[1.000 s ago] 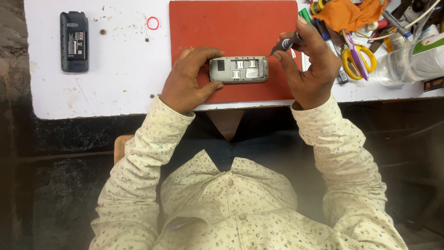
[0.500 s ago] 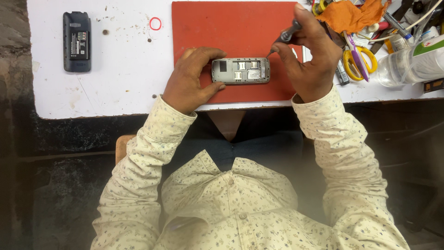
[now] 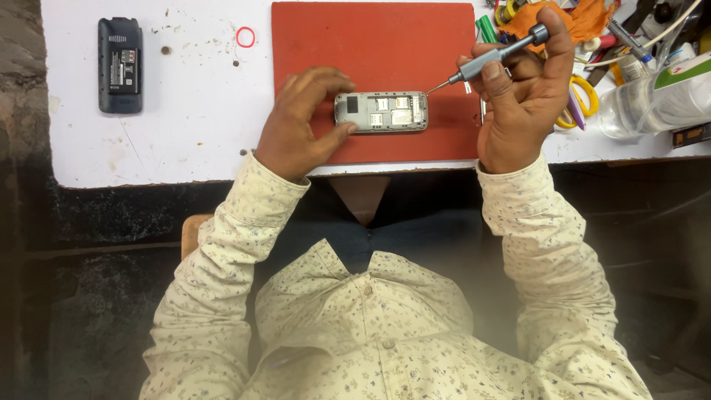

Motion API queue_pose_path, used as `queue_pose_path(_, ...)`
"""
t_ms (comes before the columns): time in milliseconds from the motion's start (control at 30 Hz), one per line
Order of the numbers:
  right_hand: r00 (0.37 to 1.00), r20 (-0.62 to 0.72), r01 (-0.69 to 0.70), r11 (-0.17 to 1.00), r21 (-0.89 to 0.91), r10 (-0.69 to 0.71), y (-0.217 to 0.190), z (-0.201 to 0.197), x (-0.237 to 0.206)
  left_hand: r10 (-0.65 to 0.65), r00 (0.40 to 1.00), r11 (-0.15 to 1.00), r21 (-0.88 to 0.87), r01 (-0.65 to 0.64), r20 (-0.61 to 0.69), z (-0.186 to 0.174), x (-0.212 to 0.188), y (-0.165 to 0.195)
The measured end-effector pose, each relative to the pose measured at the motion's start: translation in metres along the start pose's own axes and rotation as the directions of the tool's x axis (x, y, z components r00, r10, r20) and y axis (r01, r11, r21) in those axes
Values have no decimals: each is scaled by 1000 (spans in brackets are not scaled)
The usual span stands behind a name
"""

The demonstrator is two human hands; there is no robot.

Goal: The person repairs a mobile phone at a workbench. They open the phone's back cover, remove the battery, and use a screwdriver to unscrew and work on the internal components, manipulating small parts inside the phone body.

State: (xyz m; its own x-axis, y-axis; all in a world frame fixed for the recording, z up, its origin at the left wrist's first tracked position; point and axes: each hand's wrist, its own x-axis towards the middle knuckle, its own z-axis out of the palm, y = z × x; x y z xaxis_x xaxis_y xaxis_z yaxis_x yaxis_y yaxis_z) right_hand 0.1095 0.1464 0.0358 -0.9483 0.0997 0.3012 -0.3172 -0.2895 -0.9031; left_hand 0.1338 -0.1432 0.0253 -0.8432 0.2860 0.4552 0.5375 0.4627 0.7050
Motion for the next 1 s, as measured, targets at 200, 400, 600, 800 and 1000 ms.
queue_pose_path(200,995,71,-77,978,192,65,-5,5,-4,-132,990,909,-406,99,-56,16,6,21)
queue_pose_path(400,997,72,-50,981,188,37,-10,7,-14,-253,959,595,-761,258,127,52,24,34)
queue_pose_path(600,997,75,-20,984,177,7,-6,9,-17,-233,951,445,-847,290,203,68,26,22)
queue_pose_path(800,999,36,13,990,143,-19,-10,19,-18,-263,948,437,-854,284,180,72,26,21)
queue_pose_path(1000,996,23,87,992,89,-89,-16,25,-22,-303,942,478,-832,283,145,70,26,21)
